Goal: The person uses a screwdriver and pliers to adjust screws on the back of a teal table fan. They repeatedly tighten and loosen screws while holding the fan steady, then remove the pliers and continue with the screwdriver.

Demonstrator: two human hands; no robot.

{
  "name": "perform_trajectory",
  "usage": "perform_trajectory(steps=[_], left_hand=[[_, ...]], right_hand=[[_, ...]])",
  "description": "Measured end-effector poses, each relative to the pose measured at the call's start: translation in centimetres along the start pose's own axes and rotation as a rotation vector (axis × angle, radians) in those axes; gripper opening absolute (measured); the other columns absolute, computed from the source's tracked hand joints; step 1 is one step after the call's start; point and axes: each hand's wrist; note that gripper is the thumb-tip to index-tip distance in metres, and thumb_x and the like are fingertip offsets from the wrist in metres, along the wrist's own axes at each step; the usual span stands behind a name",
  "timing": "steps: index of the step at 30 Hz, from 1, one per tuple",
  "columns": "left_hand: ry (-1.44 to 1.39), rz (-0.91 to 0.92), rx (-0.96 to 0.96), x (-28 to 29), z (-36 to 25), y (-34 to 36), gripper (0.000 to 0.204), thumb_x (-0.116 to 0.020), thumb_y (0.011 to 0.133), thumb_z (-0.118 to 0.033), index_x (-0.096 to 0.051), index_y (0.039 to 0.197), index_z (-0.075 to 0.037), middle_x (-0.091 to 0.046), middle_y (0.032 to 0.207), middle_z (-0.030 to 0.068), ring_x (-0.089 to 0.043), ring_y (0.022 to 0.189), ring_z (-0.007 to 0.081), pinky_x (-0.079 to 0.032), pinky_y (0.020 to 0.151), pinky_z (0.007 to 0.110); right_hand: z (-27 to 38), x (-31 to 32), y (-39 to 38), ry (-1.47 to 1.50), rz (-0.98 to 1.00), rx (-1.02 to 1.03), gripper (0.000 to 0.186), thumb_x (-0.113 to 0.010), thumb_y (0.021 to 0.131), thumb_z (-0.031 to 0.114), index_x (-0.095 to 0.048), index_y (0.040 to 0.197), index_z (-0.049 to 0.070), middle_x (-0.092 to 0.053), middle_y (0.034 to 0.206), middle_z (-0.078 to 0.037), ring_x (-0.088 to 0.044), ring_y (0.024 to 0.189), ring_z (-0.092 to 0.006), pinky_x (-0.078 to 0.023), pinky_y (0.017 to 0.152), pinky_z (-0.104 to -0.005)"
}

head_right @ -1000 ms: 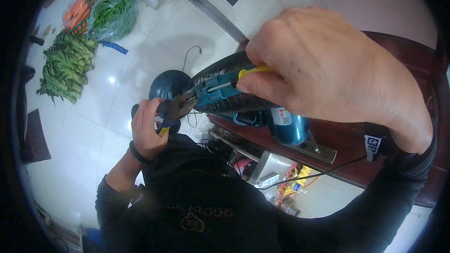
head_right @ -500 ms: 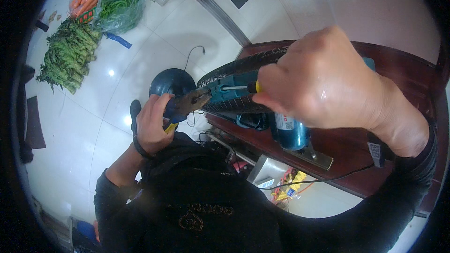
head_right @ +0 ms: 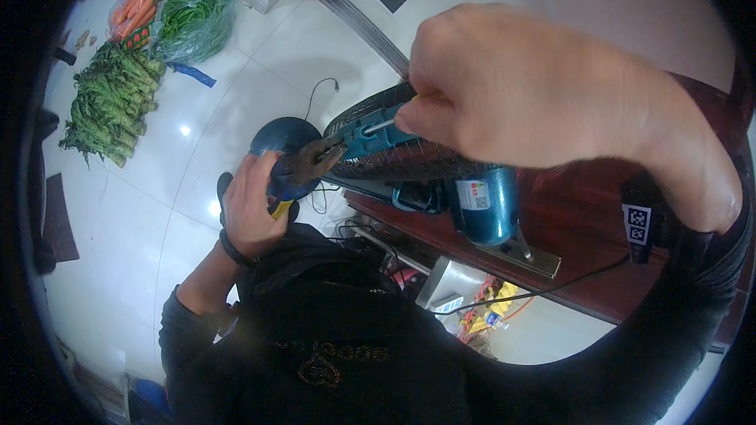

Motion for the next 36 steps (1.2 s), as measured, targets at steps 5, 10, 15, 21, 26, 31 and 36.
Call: perform_trajectory(steps=[5, 10, 15, 21, 26, 31, 36], left_hand=[[-0.093, 0.036, 0.064, 0.0, 0.5, -0.3, 0.067, -0.077, 0.066, 0.003, -0.053, 0.129, -0.004, -0.060, 0.106, 0.0192, -0.063, 0.088, 0.0386, -0.054, 0.068, 0.040], [-0.075, 0.051, 0.046, 0.0, 1.0, -0.2, 0.066, -0.077, 0.068, 0.003, -0.053, 0.129, -0.004, -0.059, 0.105, 0.0183, -0.064, 0.087, 0.0369, -0.056, 0.067, 0.039], [-0.113, 0.028, 0.067, -0.3, 0.5, 0.0, 0.059, -0.076, 0.073, -0.002, -0.054, 0.128, -0.004, -0.058, 0.102, 0.0166, -0.062, 0.086, 0.0357, -0.053, 0.067, 0.040], [-0.105, -0.038, -0.009, -0.8, 0.3, 0.8, 0.052, -0.076, 0.077, -0.009, -0.056, 0.125, -0.005, -0.055, 0.094, 0.0139, -0.058, 0.082, 0.0352, -0.045, 0.068, 0.045], [-0.094, -0.066, -0.020, -1.1, 0.5, 0.6, 0.053, -0.075, 0.077, -0.007, -0.055, 0.125, -0.005, -0.054, 0.094, 0.0135, -0.058, 0.083, 0.0352, -0.046, 0.069, 0.045], [-0.128, 0.006, 0.067, -1.3, 0.7, 0.6, 0.055, -0.074, 0.076, -0.004, -0.053, 0.127, -0.006, -0.055, 0.096, 0.0143, -0.058, 0.086, 0.0372, -0.047, 0.070, 0.046], [-0.112, -0.001, 0.051, -1.2, 0.7, 1.0, 0.060, -0.075, 0.072, 0.000, -0.053, 0.128, -0.005, -0.057, 0.099, 0.0159, -0.060, 0.087, 0.0378, -0.050, 0.069, 0.044]], right_hand=[[-1.5, -2.6, -0.3, -0.519, -0.354, 0.479, 0.024, -0.076, 0.089, 0.020, -0.063, 0.072, 0.008, -0.056, 0.054, -0.001, -0.052, 0.044, -0.0134, -0.043, 0.046, -0.0284], [-3.0, -3.7, 0.3, -0.788, -0.589, 0.712, 0.027, -0.080, 0.082, 0.021, -0.058, 0.071, 0.010, -0.054, 0.056, 0.002, -0.052, 0.046, -0.0115, -0.042, 0.048, -0.0271], [-1.1, -2.9, 0.3, -0.723, -0.594, 0.558, 0.033, -0.076, 0.088, 0.033, -0.060, 0.071, 0.009, -0.054, 0.056, 0.002, -0.050, 0.046, -0.0099, -0.040, 0.046, -0.0268], [0.0, -0.1, 0.1, 0.118, 0.060, -0.113, 0.039, -0.060, 0.103, 0.033, -0.066, 0.075, 0.007, -0.054, 0.050, 0.000, -0.045, 0.038, -0.0117, -0.037, 0.040, -0.0263], [-0.9, -2.2, 0.1, -0.298, -0.275, 0.253, 0.029, -0.068, 0.097, 0.025, -0.066, 0.073, 0.008, -0.058, 0.052, -0.003, -0.047, 0.038, -0.0125, -0.039, 0.041, -0.0266], [-1.8, -3.1, 0.0, -0.780, -0.550, 0.566, 0.030, -0.072, 0.093, 0.023, -0.061, 0.069, 0.010, -0.058, 0.055, -0.003, -0.052, 0.042, -0.0123, -0.041, 0.042, -0.0247], [-2.6, -2.4, 1.1, -0.569, -0.562, 0.581, 0.033, -0.074, 0.092, 0.029, -0.061, 0.070, 0.009, -0.055, 0.056, -0.001, -0.053, 0.045, -0.0131, -0.043, 0.045, -0.0258]])
Point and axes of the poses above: each hand's wrist, its own y-axis towards the middle knuckle, its own x-axis out of the back of the hand, z = x × y
